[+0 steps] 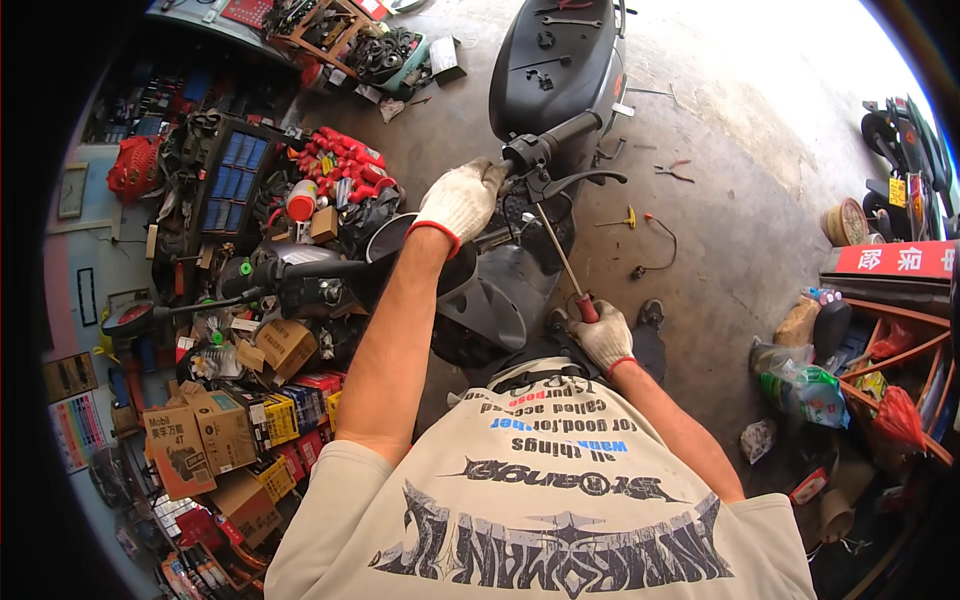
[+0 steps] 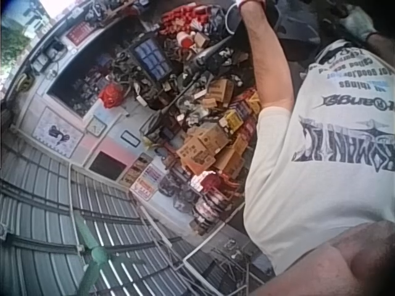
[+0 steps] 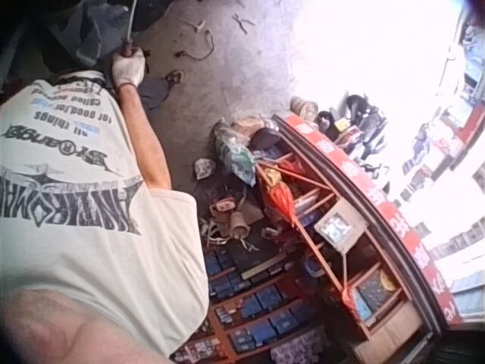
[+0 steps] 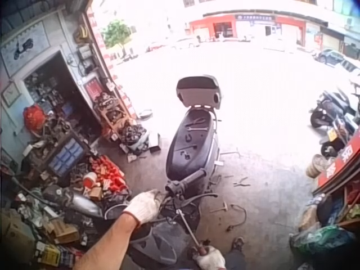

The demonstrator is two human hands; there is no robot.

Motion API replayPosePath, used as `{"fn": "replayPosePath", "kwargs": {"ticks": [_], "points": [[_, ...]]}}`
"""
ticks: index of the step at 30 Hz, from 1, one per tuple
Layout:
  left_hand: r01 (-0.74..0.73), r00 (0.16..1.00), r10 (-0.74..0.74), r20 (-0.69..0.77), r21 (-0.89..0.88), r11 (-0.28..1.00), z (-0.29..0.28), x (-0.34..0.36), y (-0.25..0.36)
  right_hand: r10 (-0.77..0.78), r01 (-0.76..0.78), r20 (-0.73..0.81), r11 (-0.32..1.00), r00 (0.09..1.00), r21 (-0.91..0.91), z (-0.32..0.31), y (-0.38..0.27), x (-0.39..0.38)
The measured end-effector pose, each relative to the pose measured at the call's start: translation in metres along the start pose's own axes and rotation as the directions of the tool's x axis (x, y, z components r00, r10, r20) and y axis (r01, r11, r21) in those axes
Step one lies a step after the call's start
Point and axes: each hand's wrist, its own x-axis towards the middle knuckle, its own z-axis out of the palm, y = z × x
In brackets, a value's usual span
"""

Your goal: Adjusting the handlebar assembly and control cables of a scooter using a screwdriver.

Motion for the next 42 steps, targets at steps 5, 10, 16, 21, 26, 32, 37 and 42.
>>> {"fn": "replayPosePath", "kwargs": {"ticks": [5,10,16,21,26,32,37,42], "points": [[0.032,0.999,-0.031,0.019,-0.016,0.999,0.002,0.002,-0.001,-0.011,0.01,0.024,1.0,1.0,0.011,-0.003,0.002,0.002],[0.044,0.988,-0.051,0.144,0.048,0.998,-0.004,0.005,0.001,-0.047,0.047,0.019,0.999,0.999,0.02,-0.001,0.008,0.007],[0.121,0.979,-0.116,0.165,-0.018,0.992,-0.009,0.006,0.007,-0.059,0.054,0.076,0.996,0.995,0.073,0.0,0.013,0.011],[-0.049,0.998,0.051,-0.034,0.055,0.997,0.005,0.0,-0.003,-0.05,0.032,0.122,0.988,0.991,0.148,-0.001,0.012,0.012],[-0.01,1.0,0.01,0.009,0.027,1.0,0.002,0.001,-0.001,-0.06,0.029,0.157,0.981,0.986,0.19,-0.001,0.016,0.015],[0.19,0.98,-0.173,0.094,-0.226,0.955,-0.017,0.003,0.012,-0.082,0.005,0.228,0.948,0.97,0.319,0.004,0.033,0.028],[0.403,0.915,-0.369,0.162,-0.316,0.859,-0.024,0.002,0.021,-0.14,0.116,0.212,0.986,0.967,0.124,-0.013,0.027,0.027],[0.278,0.785,-0.469,-0.404,-0.448,0.85,-0.034,-0.012,0.043,-0.105,0.128,0.228,0.988,0.968,-0.086,-0.04,0.051,0.024]]}}
